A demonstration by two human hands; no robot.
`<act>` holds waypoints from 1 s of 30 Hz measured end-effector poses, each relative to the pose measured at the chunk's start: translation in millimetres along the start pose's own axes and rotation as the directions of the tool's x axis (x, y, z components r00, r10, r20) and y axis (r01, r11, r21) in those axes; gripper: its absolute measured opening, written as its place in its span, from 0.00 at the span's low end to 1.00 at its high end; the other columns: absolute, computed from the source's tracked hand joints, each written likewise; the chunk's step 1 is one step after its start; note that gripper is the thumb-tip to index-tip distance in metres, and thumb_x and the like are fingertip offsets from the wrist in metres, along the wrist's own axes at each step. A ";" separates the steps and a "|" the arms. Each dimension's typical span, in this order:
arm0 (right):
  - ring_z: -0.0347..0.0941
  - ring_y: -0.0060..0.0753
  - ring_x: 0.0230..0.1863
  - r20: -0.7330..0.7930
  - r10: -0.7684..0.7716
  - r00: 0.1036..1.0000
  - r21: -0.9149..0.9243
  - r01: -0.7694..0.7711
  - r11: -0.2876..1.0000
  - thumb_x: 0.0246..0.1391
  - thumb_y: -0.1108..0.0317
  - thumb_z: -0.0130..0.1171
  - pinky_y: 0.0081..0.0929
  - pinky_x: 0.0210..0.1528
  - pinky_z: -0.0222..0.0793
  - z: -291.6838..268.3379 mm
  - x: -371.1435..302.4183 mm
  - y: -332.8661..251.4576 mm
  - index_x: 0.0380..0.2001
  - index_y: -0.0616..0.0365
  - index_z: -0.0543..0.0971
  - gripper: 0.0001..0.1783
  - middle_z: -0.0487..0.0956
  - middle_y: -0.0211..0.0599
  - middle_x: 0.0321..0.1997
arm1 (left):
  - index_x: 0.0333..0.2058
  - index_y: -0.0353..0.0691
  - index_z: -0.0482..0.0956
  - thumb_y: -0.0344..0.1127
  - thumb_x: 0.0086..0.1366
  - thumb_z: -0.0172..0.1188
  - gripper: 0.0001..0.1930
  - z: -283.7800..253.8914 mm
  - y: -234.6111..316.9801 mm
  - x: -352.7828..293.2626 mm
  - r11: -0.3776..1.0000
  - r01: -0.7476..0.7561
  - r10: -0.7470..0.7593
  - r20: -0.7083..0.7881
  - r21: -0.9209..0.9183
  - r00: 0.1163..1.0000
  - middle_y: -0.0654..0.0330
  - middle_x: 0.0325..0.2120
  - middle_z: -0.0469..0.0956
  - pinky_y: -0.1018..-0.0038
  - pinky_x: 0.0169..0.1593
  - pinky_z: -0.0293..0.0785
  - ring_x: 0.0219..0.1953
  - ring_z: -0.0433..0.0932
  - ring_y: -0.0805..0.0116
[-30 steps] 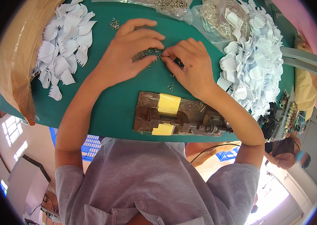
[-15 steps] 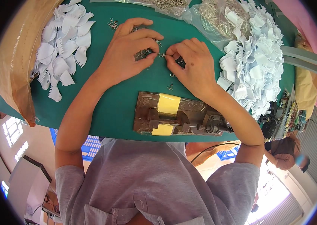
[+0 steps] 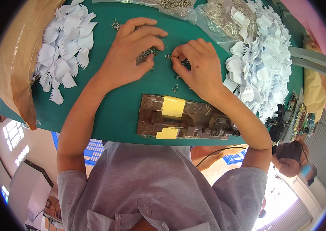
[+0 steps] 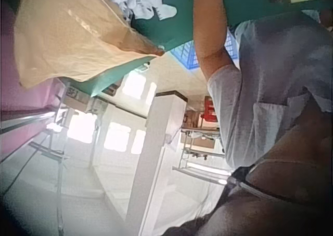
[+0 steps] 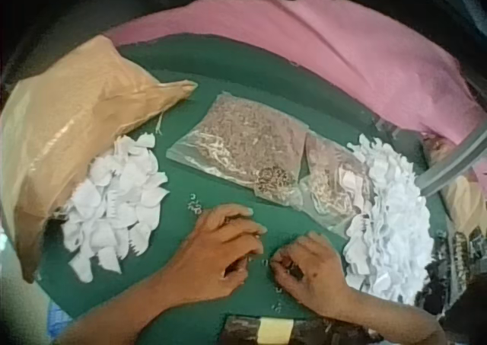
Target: Sorting small metallic components on a workbench in a factory setting.
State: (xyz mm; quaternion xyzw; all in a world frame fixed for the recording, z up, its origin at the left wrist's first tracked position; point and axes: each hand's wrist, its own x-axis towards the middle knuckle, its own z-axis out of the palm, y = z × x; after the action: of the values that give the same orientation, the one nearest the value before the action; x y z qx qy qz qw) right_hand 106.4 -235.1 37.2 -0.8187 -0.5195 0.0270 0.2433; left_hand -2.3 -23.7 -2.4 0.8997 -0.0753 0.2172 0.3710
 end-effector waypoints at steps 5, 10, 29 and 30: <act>0.75 0.37 0.37 0.002 0.003 1.000 0.011 -0.003 1.000 0.52 0.72 0.72 0.36 0.44 0.66 1.7 -2.8 -0.2 0.35 0.53 0.82 0.08 0.80 0.28 0.31 | 0.38 0.45 0.86 0.31 0.55 0.75 0.11 2.1 6.7 -0.3 0.999 -0.041 0.040 0.043 0.020 0.998 0.69 0.55 0.83 0.57 0.70 0.66 0.70 0.69 0.58; 0.75 0.37 0.38 -0.011 -0.035 0.999 -0.017 0.035 0.999 0.52 0.72 0.73 0.36 0.44 0.66 0.3 -2.3 -2.1 0.35 0.54 0.82 0.09 0.80 0.28 0.33 | 0.37 0.45 0.87 0.34 0.55 0.77 0.11 4.2 4.9 -1.0 1.000 -0.017 0.016 0.054 0.019 0.998 0.70 0.55 0.83 0.56 0.71 0.65 0.70 0.68 0.59; 0.79 0.41 0.38 -0.083 -0.170 0.982 -0.176 0.154 0.972 0.52 0.77 0.74 0.37 0.40 0.75 -21.0 -5.4 -4.3 0.45 0.55 0.82 0.17 0.84 0.33 0.38 | 0.37 0.46 0.89 0.31 0.60 0.73 0.07 9.0 4.8 -0.1 0.989 -0.133 0.130 0.060 0.063 0.990 0.72 0.55 0.83 0.58 0.69 0.67 0.69 0.71 0.59; 0.80 0.40 0.38 -0.124 -0.119 0.985 -0.149 0.101 0.984 0.52 0.78 0.74 0.37 0.39 0.76 -22.3 -4.9 -3.8 0.45 0.56 0.82 0.18 0.84 0.34 0.38 | 0.39 0.46 0.89 0.30 0.59 0.73 0.08 8.3 3.9 0.5 0.991 -0.128 0.128 0.023 0.040 0.992 0.72 0.55 0.84 0.58 0.69 0.68 0.68 0.72 0.59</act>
State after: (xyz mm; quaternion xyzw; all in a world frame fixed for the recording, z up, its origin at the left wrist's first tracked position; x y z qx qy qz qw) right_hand 107.6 -246.3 57.4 -0.8039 -0.5473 -0.0779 0.2192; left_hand -0.2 -32.3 -4.9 0.9028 -0.1322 0.2327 0.3367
